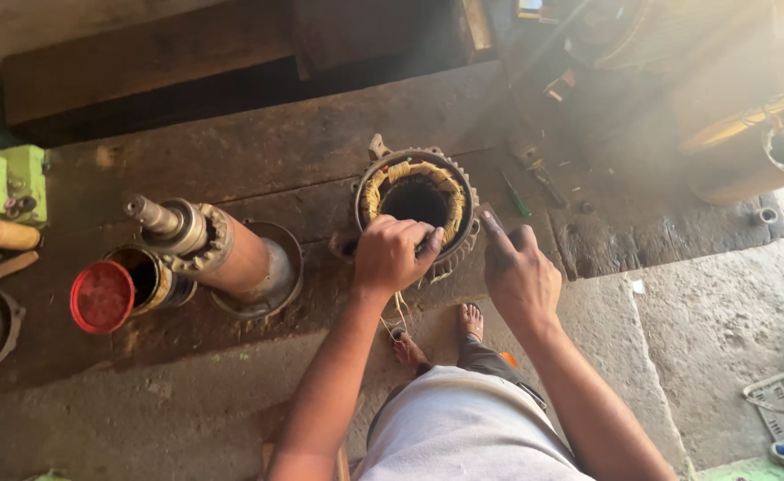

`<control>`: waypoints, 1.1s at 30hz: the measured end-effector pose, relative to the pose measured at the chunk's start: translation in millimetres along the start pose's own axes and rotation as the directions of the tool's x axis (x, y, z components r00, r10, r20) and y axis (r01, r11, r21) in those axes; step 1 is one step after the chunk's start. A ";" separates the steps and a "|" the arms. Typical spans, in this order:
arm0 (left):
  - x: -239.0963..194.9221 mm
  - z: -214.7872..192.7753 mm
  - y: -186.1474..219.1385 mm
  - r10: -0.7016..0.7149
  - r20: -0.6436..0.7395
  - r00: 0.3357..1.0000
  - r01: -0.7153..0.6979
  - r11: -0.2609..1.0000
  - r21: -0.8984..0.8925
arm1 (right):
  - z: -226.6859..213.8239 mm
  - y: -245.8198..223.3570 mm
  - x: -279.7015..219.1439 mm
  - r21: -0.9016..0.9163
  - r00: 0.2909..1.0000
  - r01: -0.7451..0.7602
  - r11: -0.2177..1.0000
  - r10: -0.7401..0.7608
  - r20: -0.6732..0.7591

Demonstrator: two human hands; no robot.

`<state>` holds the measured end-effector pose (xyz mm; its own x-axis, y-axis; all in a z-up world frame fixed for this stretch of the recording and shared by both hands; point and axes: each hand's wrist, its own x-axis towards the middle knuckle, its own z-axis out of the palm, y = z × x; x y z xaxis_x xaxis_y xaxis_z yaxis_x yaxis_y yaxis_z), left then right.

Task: The person uses a hammer to tap the interior of a motor stator, then sets it aside and handles a motor rotor. A second person assists by moving the rotor and applying a substance to it. The person then places the stator back on the bench.

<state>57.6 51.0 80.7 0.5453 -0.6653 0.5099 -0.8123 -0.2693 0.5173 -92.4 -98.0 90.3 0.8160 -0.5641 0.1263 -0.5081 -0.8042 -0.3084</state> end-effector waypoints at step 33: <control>0.8 -0.5 -4.0 0.033 -0.009 0.999 -0.033 0.999 0.007 | -10.1 -36.3 14.5 -0.316 0.998 0.062 0.947 -0.058 0.020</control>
<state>61.4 51.9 79.3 0.5202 -0.6678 0.5324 -0.8312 -0.2526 0.4953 -64.9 -78.8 112.9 0.8496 -0.5123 0.1251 -0.5179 -0.8554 0.0139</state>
